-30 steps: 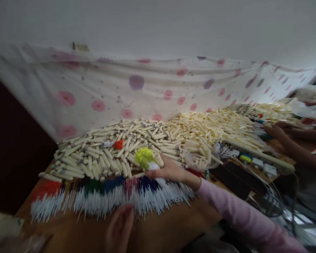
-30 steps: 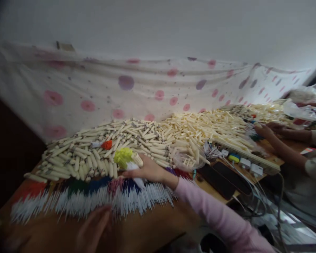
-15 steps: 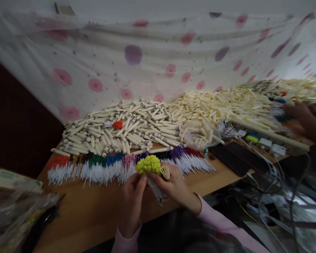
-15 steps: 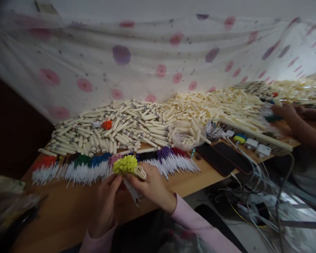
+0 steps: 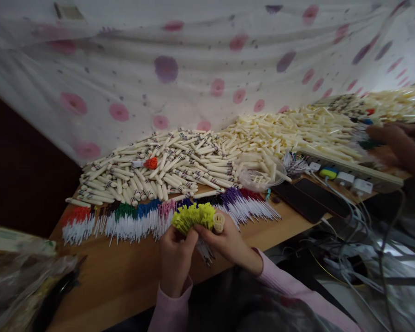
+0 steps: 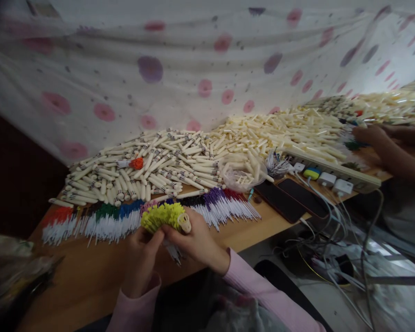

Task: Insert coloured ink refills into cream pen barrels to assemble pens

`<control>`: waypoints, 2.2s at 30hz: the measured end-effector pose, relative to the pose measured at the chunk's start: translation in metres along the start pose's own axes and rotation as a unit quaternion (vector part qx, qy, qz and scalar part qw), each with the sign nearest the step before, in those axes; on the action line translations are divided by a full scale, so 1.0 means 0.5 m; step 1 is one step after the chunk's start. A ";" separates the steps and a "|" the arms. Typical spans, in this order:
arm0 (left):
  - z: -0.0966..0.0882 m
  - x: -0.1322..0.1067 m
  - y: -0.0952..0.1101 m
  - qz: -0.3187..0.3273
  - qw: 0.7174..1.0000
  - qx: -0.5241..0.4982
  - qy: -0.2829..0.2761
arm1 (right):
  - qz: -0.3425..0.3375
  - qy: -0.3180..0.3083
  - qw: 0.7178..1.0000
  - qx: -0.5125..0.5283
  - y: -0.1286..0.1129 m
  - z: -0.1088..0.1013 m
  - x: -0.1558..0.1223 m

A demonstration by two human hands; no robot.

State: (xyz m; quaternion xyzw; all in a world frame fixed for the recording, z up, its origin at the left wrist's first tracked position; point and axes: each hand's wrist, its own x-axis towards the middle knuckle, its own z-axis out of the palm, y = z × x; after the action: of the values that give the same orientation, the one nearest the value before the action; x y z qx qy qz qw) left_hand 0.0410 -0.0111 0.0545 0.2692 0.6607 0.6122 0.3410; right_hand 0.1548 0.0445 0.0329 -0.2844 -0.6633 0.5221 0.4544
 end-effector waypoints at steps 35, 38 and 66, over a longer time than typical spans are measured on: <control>0.021 -0.001 -0.042 -0.065 0.978 -0.156 -0.118 | 0.091 0.124 0.978 0.142 0.007 0.011 0.014; 0.025 0.005 -0.057 -0.070 0.977 -0.177 -0.100 | 0.082 0.112 0.980 0.144 0.003 0.010 0.013; 0.026 -0.008 -0.066 -0.099 0.959 -0.245 -0.105 | 0.123 0.121 0.968 0.183 0.005 0.012 0.006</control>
State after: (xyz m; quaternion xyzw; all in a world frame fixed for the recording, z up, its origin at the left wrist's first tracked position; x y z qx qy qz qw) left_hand 0.0557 -0.0095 0.0219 0.1731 0.4746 0.6867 0.5227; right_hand 0.1479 0.0451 0.0314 -0.3373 -0.4563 0.6482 0.5078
